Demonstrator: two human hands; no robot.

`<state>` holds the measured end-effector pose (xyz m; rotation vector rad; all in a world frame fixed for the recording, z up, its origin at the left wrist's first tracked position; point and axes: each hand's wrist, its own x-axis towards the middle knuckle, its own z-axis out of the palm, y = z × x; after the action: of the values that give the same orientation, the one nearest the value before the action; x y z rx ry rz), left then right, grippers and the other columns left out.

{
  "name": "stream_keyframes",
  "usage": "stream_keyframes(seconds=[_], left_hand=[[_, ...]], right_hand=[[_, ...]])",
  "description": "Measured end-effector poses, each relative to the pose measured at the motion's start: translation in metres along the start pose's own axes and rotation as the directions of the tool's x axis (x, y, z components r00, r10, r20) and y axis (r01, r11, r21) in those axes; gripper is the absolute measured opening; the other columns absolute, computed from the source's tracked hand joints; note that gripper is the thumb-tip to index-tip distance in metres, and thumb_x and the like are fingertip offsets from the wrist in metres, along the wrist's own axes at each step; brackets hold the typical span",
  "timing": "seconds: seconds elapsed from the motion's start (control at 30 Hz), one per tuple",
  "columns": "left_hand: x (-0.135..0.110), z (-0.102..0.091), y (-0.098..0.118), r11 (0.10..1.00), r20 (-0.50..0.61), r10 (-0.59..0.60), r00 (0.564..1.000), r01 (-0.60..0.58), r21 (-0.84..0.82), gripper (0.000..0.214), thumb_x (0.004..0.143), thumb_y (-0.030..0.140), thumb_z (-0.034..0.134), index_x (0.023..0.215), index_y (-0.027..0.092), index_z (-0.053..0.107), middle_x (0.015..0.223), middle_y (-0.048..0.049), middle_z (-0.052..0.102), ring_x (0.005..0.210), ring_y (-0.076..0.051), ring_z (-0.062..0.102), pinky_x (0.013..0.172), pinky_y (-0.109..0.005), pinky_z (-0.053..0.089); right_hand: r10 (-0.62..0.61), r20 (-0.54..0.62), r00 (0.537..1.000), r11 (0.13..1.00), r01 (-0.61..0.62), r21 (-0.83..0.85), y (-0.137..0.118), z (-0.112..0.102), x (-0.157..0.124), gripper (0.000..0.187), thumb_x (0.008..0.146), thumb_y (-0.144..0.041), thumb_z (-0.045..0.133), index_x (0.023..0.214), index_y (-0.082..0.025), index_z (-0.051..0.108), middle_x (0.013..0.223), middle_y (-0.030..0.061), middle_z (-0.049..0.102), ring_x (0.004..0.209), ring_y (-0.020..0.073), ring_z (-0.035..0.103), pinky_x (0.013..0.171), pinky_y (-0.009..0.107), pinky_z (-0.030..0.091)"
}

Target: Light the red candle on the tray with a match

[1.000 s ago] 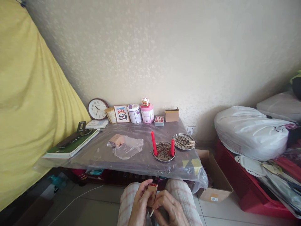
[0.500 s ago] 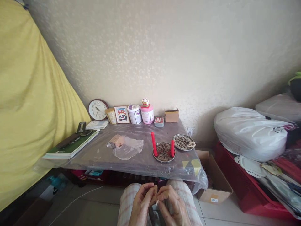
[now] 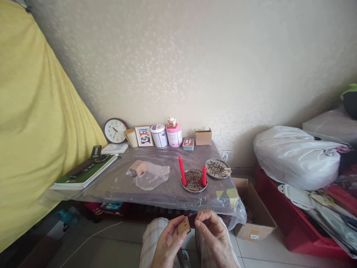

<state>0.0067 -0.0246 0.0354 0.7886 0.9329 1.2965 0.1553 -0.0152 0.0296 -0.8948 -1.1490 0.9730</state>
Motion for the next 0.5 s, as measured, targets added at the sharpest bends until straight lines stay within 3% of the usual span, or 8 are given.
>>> stream_keyframes(seconds=[0.1, 0.2, 0.33, 0.5], left_hand=[[0.003, -0.004, -0.001, 1.0, 0.002, -0.009, 1.0, 0.009, -0.006, 0.048, 0.063, 0.044, 0.089, 0.103, 0.022, 0.078, 0.113, -0.0129, 0.081, 0.114, -0.033, 0.069, 0.104, -0.048, 0.05], [0.005, -0.006, 0.001, 1.0, 0.008, -0.007, 1.0, 0.007, -0.004, 0.045, 0.062, 0.044, 0.089, 0.1, 0.022, 0.078, 0.109, -0.0131, 0.082, 0.11, -0.032, 0.071, 0.101, -0.047, 0.051], [0.004, -0.001, 0.008, 0.999, -0.009, -0.006, 1.0, 0.006, -0.053, 0.042, 0.065, 0.045, 0.087, 0.098, 0.021, 0.078, 0.107, -0.0124, 0.082, 0.106, -0.028, 0.072, 0.099, -0.042, 0.051], [0.001, 0.013, 0.027, 0.987, -0.003, -0.015, 1.0, 0.015, -0.16, 0.037, 0.066, 0.045, 0.087, 0.093, 0.021, 0.08, 0.1, -0.0094, 0.084, 0.105, -0.027, 0.072, 0.101, -0.04, 0.051]], right_hand=[[0.064, -0.054, 0.996, 0.995, -0.06, 0.081, -0.008, -0.003, 0.009, 0.023, 0.087, -0.04, 0.069, 0.105, -0.031, 0.058, 0.079, -0.0021, 0.059, 0.071, 0.0173, 0.06, 0.069, 0.029, 0.056], [0.02, -0.064, 0.998, 1.0, -0.02, -0.002, -0.015, -0.01, 0.018, 0.034, 0.087, -0.04, 0.068, 0.118, -0.033, 0.055, 0.077, -0.0024, 0.059, 0.071, 0.0187, 0.061, 0.069, 0.03, 0.057], [-0.002, -0.072, 0.997, 0.999, 0.0, -0.034, -0.018, -0.012, 0.025, 0.028, 0.091, -0.041, 0.063, 0.116, -0.033, 0.055, 0.08, -0.0017, 0.063, 0.076, 0.0194, 0.066, 0.074, 0.032, 0.058], [-0.037, -0.111, 0.993, 0.99, 0.022, -0.137, -0.031, 0.002, 0.026, 0.015, 0.098, -0.045, 0.054, 0.105, -0.031, 0.056, 0.086, 0.0011, 0.072, 0.081, 0.0193, 0.071, 0.078, 0.033, 0.059]])
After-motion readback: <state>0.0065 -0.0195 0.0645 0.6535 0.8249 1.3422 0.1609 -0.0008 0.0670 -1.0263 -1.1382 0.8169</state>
